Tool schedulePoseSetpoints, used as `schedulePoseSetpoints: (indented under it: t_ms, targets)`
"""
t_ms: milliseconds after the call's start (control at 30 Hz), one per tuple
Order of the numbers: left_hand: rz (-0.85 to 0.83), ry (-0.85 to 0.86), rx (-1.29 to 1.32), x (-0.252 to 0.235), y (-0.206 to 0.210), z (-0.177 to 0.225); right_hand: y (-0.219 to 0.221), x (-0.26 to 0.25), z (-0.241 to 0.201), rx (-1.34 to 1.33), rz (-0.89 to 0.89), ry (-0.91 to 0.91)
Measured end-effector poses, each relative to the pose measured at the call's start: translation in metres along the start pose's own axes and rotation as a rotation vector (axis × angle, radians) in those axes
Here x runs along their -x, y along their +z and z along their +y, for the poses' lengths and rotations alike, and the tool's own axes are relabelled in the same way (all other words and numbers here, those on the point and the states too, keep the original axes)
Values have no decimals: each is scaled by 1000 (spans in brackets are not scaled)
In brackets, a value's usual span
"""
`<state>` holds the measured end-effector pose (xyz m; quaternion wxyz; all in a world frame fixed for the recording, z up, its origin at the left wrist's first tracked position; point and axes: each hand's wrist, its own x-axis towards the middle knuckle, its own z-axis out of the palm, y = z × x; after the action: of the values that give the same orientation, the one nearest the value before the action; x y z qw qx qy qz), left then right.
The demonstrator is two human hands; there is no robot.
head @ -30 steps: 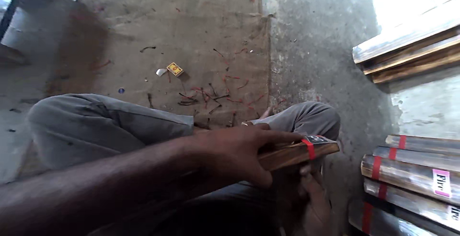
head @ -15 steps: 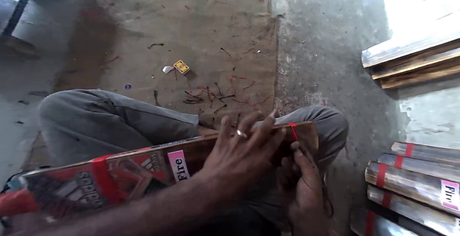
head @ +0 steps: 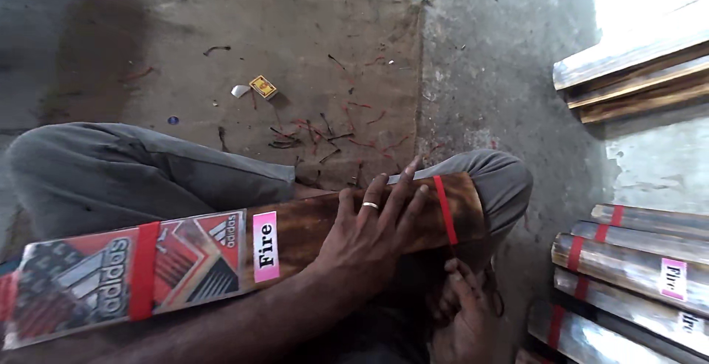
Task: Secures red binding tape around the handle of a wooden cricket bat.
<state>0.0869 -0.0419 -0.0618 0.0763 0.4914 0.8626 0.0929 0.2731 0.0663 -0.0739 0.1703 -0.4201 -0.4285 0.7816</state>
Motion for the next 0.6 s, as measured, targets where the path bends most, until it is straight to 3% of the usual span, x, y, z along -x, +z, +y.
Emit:
schedulePoseSetpoints:
  t_ms: [167, 300, 433, 600]
  targets:
    - [-55, -6, 75, -4, -9, -7, -4, -3, 3, -27, -106, -20]
    - [-385, -54, 282, -19, -49, -17, 6, -9, -16, -12, -209, -70]
    - [-755, -103, 696, -33, -93, -31, 22, -9, -36, -94, -256, -130]
    - [-1002, -130, 1155, -34, -82, -45, 34, -12, -40, -258, -281, -48]
